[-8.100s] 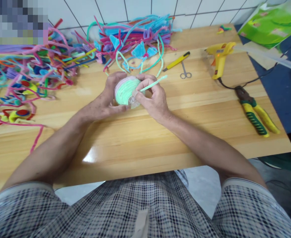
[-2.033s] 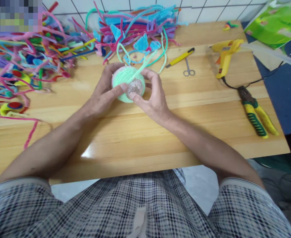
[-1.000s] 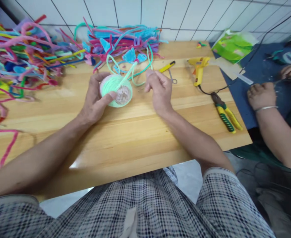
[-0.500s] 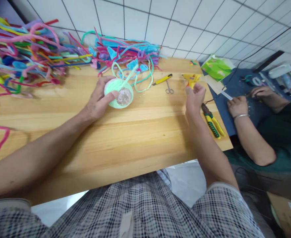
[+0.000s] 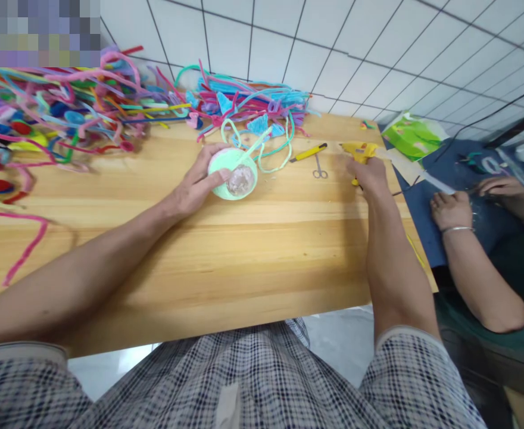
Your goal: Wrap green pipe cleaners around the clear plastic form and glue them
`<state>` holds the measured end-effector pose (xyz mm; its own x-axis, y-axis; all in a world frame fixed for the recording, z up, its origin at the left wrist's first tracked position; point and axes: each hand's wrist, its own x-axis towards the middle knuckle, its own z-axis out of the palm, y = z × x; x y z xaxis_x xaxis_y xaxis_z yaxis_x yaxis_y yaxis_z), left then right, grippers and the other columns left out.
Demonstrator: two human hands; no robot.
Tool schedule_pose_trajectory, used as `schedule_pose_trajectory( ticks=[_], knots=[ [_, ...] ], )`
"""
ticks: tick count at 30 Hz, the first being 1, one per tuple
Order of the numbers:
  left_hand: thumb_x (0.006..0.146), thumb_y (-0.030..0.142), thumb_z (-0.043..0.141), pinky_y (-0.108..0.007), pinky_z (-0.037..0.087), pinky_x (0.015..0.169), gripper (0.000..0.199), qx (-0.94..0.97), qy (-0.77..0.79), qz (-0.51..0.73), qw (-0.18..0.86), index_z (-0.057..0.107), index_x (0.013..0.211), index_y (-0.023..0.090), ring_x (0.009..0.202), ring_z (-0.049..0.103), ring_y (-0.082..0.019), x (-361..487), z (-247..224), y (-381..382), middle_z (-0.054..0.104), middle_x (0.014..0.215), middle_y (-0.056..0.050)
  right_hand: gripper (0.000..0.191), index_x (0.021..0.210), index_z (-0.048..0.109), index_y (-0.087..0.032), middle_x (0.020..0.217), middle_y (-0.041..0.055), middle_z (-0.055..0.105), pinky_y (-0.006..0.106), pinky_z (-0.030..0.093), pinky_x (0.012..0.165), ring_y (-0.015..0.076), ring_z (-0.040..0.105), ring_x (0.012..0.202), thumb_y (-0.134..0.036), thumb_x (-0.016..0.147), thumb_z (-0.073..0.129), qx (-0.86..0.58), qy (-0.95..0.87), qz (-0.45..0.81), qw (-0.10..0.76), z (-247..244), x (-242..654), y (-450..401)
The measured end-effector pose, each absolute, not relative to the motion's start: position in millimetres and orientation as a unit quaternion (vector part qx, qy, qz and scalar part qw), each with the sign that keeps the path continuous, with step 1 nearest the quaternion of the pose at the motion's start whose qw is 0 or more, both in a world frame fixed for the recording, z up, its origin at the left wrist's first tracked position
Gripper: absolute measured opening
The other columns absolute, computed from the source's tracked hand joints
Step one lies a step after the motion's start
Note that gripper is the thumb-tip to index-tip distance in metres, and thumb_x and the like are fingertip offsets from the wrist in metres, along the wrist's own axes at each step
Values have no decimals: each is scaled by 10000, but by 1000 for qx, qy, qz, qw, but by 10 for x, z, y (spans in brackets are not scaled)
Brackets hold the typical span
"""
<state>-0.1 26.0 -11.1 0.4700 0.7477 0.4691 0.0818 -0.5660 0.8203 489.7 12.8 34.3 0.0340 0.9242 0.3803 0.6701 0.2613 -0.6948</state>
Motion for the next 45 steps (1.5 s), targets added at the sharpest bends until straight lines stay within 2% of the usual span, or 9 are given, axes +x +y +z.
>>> schedule_pose_trajectory(
  ticks=[2,5,7,9,11,16,28,36,45],
  knots=[
    [1092,803,651,-640,478,1399,750,768,271,438,380,544,1649,313,1566,614,-401,-1,-117,250,632,1655,-134,302,792,700,-318,642,-18,689,359,464,556,151,541,557,-482,973,877,-633,-616,147,444,430,4677,21],
    [1093,787,663,-639,485,1398,741,767,268,437,386,533,1662,332,1558,620,-399,-1,-119,227,643,1646,-121,151,1040,831,-294,953,75,864,367,585,628,198,728,725,-422,978,881,-606,-646,189,425,645,4164,-311],
    [1091,779,673,-634,461,1421,740,766,264,434,394,526,1673,347,1582,597,-400,-6,-109,211,631,1675,-114,209,1175,848,-305,1058,50,878,394,655,700,238,802,848,-435,1011,841,-587,-694,181,375,795,3792,-576],
    [1088,781,673,-635,448,1432,746,767,262,429,398,523,1676,346,1596,580,-407,-13,-91,202,619,1700,-118,168,1146,836,-327,1023,21,863,416,678,694,256,810,838,-429,1013,840,-563,-739,151,339,909,3474,-797],
    [1085,792,666,-639,448,1432,755,769,259,427,399,524,1670,336,1600,574,-412,-19,-76,201,615,1708,-123,139,1147,809,-342,1011,6,860,454,713,769,271,826,867,-390,1019,832,-533,-769,117,333,963,3249,-937],
    [1078,827,647,-623,447,1434,775,770,256,428,397,524,1655,324,1606,574,-409,-16,-67,211,624,1700,-125,239,1278,744,-371,1257,19,895,461,750,938,280,886,1126,-245,1079,708,-431,-842,57,321,867,3073,-1006],
    [1086,838,619,-646,433,1451,788,779,262,424,381,502,1675,327,1619,567,-415,-3,-67,184,603,1732,-129,279,1436,682,-297,1293,114,898,493,721,845,321,887,1134,-351,1183,578,-395,-874,-55,278,736,3000,-1053],
    [1106,833,590,-647,457,1435,756,787,259,425,365,511,1683,352,1601,582,-400,-7,-61,175,617,1725,-110,280,1444,701,-358,1331,75,895,497,673,836,316,874,1139,-385,1199,566,-413,-870,-74,260,753,2965,-1079],
    [1098,864,573,-661,440,1453,760,793,257,422,357,525,1670,366,1650,558,-418,3,-15,143,609,1738,-104,291,1451,687,-305,1318,106,897,498,636,809,339,864,1071,-330,1179,585,-411,-871,-120,241,800,2943,-1119]
  ],
)
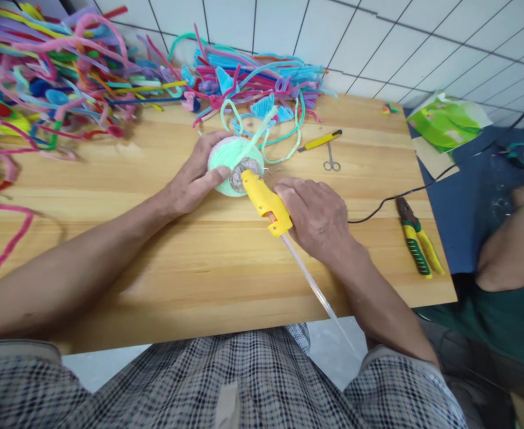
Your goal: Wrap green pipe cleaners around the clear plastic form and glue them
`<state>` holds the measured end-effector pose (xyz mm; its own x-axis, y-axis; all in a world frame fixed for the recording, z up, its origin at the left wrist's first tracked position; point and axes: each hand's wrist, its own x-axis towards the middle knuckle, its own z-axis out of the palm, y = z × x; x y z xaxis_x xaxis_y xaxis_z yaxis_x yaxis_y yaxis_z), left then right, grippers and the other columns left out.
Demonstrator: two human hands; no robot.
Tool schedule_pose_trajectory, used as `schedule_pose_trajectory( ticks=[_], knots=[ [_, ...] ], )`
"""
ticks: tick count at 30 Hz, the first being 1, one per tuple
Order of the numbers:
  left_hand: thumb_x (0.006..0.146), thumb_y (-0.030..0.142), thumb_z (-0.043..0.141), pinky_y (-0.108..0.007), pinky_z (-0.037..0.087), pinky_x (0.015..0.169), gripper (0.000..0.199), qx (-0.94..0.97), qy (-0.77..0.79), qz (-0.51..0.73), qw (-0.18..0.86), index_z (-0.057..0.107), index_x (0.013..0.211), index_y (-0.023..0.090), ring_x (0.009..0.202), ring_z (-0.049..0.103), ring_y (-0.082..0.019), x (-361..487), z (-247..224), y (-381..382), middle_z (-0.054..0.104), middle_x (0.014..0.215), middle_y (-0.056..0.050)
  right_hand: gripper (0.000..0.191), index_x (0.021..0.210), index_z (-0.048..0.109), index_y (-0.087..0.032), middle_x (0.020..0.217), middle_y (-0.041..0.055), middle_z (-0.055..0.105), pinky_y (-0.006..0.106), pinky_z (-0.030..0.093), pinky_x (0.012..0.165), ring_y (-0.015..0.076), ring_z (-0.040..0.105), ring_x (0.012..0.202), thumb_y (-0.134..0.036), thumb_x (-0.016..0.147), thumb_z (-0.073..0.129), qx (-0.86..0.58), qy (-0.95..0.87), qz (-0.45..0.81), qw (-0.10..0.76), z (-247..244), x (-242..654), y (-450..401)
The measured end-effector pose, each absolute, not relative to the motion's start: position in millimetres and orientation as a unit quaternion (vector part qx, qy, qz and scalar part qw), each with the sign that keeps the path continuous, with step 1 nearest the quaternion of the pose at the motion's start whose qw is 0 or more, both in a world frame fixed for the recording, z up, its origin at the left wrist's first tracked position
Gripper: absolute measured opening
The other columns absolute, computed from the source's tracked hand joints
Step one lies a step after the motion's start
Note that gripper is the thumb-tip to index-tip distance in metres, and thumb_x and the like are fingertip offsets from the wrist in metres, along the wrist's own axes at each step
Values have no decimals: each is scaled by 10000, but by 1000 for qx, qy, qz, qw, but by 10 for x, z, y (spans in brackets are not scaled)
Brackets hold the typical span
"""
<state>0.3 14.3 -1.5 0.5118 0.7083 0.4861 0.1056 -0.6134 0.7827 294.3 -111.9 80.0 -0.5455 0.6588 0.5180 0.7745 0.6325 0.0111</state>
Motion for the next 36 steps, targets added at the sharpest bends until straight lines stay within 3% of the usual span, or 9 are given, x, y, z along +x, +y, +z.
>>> schedule_pose_trajectory(
  ticks=[4,9,15,21,30,36],
  knots=[
    [1115,834,576,-652,428,1461,739,795,253,416,362,523,1675,354,1649,554,-407,-9,-8,137,598,1752,-108,311,1472,675,-308,1311,106,894,485,635,835,338,855,1093,-308,1177,579,-406,-875,-108,240,824,2962,-1117],
    [1095,830,624,-679,425,1452,753,791,242,428,364,548,1670,349,1652,553,-431,-10,-45,166,612,1740,-119,253,1400,678,-222,1270,145,892,454,628,812,309,858,1046,-293,1189,559,-380,-886,-134,230,844,2939,-1122],
    [1107,824,610,-693,412,1465,745,792,235,426,369,526,1691,370,1671,539,-432,-10,-41,173,604,1758,-110,274,1431,679,-264,1274,105,894,445,598,823,297,845,1057,-257,1180,569,-397,-876,-128,242,811,2928,-1124],
    [1113,829,591,-701,424,1459,737,797,238,417,366,523,1688,373,1677,542,-439,-15,6,155,601,1763,-105,198,1333,676,-207,1220,124,898,426,601,778,281,846,994,-267,1183,561,-379,-881,-163,233,825,2906,-1119],
    [1123,827,569,-687,424,1459,748,797,251,415,360,514,1702,356,1666,549,-431,-19,-9,147,581,1784,-107,190,1331,678,-216,1219,142,899,422,603,786,282,854,1005,-265,1187,565,-374,-883,-154,239,832,2923,-1121],
    [1090,880,570,-694,405,1468,803,791,253,421,365,504,1694,354,1701,517,-450,-7,-35,172,595,1768,-114,177,1317,661,-250,1200,105,902,413,626,782,260,852,1004,-294,1206,531,-379,-880,-158,239,828,2917,-1118]
  ],
)
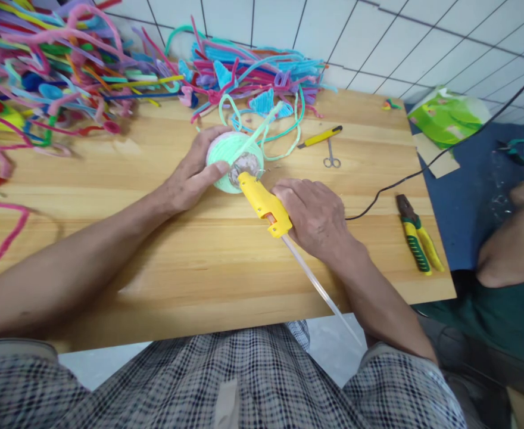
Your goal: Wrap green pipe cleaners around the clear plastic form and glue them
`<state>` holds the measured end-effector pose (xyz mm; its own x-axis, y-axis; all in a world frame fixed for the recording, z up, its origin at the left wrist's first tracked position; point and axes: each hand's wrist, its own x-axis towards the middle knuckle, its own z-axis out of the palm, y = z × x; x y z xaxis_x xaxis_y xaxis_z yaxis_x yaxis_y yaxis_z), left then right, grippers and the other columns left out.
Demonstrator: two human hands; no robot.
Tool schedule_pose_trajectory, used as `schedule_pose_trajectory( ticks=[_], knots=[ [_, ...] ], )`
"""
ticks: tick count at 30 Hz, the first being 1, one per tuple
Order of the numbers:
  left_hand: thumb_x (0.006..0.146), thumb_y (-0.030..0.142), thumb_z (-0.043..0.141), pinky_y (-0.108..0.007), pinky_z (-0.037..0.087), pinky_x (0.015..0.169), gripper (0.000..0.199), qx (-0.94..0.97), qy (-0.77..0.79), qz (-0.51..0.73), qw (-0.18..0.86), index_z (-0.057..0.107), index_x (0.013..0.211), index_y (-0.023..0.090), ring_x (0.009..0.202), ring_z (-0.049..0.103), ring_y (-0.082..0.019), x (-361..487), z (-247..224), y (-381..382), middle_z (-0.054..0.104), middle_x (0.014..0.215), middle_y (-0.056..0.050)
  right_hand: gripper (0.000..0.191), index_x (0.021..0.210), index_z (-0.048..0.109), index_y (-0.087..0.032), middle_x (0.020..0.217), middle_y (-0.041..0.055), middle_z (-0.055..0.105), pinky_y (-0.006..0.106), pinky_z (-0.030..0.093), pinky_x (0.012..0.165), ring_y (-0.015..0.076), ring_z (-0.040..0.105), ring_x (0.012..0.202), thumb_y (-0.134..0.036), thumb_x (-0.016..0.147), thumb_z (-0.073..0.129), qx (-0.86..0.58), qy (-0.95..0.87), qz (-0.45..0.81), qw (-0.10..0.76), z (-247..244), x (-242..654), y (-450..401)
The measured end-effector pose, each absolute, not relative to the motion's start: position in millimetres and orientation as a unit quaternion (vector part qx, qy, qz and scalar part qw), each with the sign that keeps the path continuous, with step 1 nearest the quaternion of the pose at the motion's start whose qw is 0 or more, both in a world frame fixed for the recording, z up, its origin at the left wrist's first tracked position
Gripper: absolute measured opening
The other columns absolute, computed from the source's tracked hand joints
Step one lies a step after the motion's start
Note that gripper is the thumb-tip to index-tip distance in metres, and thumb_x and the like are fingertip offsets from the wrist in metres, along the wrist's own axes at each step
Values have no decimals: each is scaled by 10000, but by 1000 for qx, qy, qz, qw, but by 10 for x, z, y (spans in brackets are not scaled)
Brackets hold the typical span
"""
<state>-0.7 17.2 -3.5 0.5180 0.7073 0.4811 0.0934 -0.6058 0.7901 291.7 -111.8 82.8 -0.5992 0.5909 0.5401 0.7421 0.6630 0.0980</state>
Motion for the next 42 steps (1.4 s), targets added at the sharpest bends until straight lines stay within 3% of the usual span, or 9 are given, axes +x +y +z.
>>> schedule_pose_trajectory(
  ticks=[6,23,31,36,42],
  knots=[
    [1082,880,583,-695,390,1471,811,794,254,414,366,518,1694,351,1689,530,-450,-12,-52,199,587,1770,-123,217,1331,673,-274,1226,94,909,435,629,801,260,860,1048,-352,1229,498,-398,-876,-149,228,808,2927,-1108],
    [1111,831,580,-663,412,1467,737,786,260,425,365,541,1681,366,1679,548,-425,9,-50,178,595,1782,-104,185,1317,662,-260,1178,90,908,415,628,794,250,854,995,-303,1209,517,-392,-873,-146,250,796,2914,-1118],
    [1090,834,618,-649,396,1477,763,787,258,419,372,545,1679,355,1688,540,-425,-11,-32,175,596,1778,-118,260,1395,720,-288,1243,101,897,487,626,849,322,850,1064,-351,1192,571,-418,-869,-87,251,769,2921,-1150],
    [1099,835,594,-664,382,1482,764,788,262,417,370,543,1683,345,1687,536,-429,-3,-15,160,592,1784,-129,175,1286,687,-236,1194,126,907,439,616,811,280,854,1017,-277,1192,544,-402,-872,-124,251,757,2898,-1128],
    [1073,874,597,-661,401,1472,803,794,259,413,364,538,1692,366,1672,550,-431,-4,-18,180,596,1779,-117,207,1323,699,-259,1200,97,903,431,626,818,275,852,1023,-278,1173,557,-397,-869,-118,271,711,2909,-1103]
  ],
)
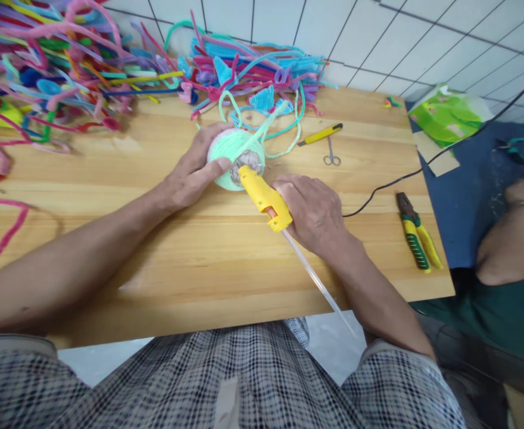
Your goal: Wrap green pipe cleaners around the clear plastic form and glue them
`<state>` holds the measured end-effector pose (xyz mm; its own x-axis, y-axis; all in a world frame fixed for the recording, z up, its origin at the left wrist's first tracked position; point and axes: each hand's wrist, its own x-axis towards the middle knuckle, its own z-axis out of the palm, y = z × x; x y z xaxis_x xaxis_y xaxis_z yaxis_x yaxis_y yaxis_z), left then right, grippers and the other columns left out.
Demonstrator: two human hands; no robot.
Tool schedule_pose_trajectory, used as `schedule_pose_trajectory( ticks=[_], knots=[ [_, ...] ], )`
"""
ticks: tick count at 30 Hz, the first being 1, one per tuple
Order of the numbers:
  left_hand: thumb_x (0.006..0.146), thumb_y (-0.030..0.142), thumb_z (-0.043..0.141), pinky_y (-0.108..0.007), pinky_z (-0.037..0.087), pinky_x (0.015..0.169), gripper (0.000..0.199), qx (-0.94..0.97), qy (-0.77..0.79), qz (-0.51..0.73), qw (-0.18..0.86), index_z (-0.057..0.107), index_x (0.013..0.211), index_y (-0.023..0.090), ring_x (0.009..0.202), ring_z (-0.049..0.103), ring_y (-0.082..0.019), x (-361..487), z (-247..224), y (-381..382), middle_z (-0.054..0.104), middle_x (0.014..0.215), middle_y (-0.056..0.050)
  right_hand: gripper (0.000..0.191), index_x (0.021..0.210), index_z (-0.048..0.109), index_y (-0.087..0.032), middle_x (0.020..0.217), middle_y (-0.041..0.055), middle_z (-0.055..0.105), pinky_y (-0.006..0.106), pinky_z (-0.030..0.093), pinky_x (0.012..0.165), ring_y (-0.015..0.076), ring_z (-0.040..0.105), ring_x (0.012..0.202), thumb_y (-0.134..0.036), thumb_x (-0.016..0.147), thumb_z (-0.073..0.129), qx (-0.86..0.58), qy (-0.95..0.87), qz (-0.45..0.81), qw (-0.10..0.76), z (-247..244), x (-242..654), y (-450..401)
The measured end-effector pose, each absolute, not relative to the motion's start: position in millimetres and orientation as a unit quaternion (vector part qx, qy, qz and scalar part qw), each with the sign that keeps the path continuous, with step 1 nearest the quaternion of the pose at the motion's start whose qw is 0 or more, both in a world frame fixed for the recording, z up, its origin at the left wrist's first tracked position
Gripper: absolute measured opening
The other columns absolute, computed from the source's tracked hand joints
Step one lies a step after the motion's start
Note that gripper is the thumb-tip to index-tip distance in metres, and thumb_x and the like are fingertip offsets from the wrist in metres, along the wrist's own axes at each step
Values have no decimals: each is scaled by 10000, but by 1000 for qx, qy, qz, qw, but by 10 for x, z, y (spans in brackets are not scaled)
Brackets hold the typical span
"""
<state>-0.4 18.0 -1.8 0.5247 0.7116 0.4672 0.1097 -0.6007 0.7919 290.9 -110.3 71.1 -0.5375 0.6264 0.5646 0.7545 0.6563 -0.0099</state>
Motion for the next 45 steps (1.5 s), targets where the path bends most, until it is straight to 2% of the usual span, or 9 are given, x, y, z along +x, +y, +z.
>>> schedule_pose_trajectory(
  ticks=[6,11,18,23,27,33,37,41,45],
  knots=[
    [1073,869,600,-652,381,1485,817,791,267,406,372,537,1700,349,1690,535,-437,-6,-6,184,583,1792,-128,215,1321,686,-257,1183,108,903,437,658,785,288,871,1006,-341,1192,536,-395,-872,-116,265,738,2936,-1120],
    [1076,854,613,-650,383,1486,810,787,265,411,376,540,1698,341,1698,527,-439,0,-8,172,586,1784,-133,217,1367,679,-334,1240,89,900,468,677,863,309,874,1075,-357,1182,569,-428,-866,-79,246,742,2944,-1132],
    [1084,846,607,-657,389,1482,802,795,262,406,367,537,1706,345,1685,541,-438,-8,1,171,588,1781,-130,197,1333,674,-264,1171,99,888,432,663,809,282,860,1002,-326,1181,565,-389,-873,-104,275,716,2928,-1111],
    [1096,839,591,-652,396,1479,800,795,265,407,364,527,1714,336,1672,551,-426,-6,4,166,583,1791,-131,210,1315,702,-328,1237,88,899,470,683,865,296,872,1081,-392,1191,545,-435,-863,-67,247,721,2955,-1128],
    [1088,845,605,-640,393,1487,800,793,259,412,368,528,1714,352,1683,540,-416,-4,-16,166,584,1792,-118,212,1323,704,-333,1266,96,903,502,694,887,326,882,1106,-393,1175,565,-442,-862,-32,245,717,2973,-1129],
    [1077,859,610,-674,379,1488,815,791,262,407,375,535,1710,352,1691,535,-446,-8,-10,172,587,1780,-129,221,1317,692,-279,1245,127,906,468,681,869,302,877,1082,-352,1188,528,-421,-870,-62,250,689,2945,-1125],
    [1086,843,610,-667,376,1491,796,791,259,410,374,537,1706,349,1696,526,-438,-7,-10,168,583,1788,-125,218,1279,692,-274,1185,104,908,435,661,814,269,867,1019,-364,1210,506,-411,-868,-87,265,685,2918,-1120],
    [1087,835,615,-642,381,1492,772,789,256,413,376,544,1695,364,1694,529,-421,-3,-20,165,592,1778,-119,205,1313,705,-270,1183,108,904,450,673,823,291,872,1019,-347,1176,574,-400,-868,-82,281,709,2930,-1127],
    [1080,841,625,-630,382,1490,792,788,256,414,377,541,1694,348,1687,535,-421,-4,-22,171,594,1776,-125,209,1319,703,-314,1226,96,905,464,687,852,303,878,1056,-363,1178,556,-423,-869,-66,248,715,2956,-1140]
  ],
)
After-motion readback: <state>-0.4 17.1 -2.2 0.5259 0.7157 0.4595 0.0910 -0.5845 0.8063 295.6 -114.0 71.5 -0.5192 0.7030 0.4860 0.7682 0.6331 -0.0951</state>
